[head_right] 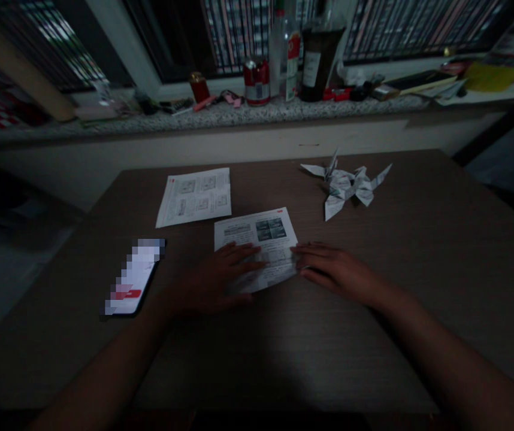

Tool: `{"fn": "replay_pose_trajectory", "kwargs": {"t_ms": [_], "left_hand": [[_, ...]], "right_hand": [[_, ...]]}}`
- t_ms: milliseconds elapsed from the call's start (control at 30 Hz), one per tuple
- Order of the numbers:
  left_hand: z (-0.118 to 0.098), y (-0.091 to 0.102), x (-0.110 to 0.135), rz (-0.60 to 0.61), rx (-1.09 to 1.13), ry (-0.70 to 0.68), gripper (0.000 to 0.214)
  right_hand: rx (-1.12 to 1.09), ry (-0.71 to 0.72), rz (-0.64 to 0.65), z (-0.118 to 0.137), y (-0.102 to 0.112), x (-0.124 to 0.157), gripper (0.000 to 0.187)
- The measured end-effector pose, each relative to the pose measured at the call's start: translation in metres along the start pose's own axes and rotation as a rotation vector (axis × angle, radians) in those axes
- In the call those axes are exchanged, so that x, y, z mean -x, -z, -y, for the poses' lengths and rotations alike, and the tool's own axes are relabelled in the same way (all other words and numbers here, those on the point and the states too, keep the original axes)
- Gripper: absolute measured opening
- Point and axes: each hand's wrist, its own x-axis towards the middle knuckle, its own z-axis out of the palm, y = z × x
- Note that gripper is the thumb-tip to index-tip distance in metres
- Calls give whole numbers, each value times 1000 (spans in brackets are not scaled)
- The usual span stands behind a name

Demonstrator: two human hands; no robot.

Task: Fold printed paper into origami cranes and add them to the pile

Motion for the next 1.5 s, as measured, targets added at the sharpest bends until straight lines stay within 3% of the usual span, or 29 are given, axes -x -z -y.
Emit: {"fn": "replay_pose_trajectory", "kwargs": {"t_ms": [300, 400, 567, 867, 1033, 1233, 1500], "left_hand": [[-10, 20, 13, 21, 107, 62, 72], [-12, 22, 13, 13, 153, 60, 60], [-9, 20, 10, -1, 196, 80, 29], [6, 6, -1, -163, 141, 236, 24], [15, -3, -6, -223, 86, 215, 23], [25, -10, -8, -243, 3, 191, 25], [16, -7, -9, -240, -13, 176, 27]], "right_hand": [[70, -71, -48, 5, 2, 0, 26], [73, -97, -55, 8, 4, -1, 24], [7, -140, -80, 14, 7, -4, 19], [-20, -353, -236, 8, -10, -18, 18], [-58, -286, -273, 1, -18, -23, 16], [-38, -268, -193, -3, -21, -25, 20], [-13, -218, -215, 0, -15, -20, 11]]}}
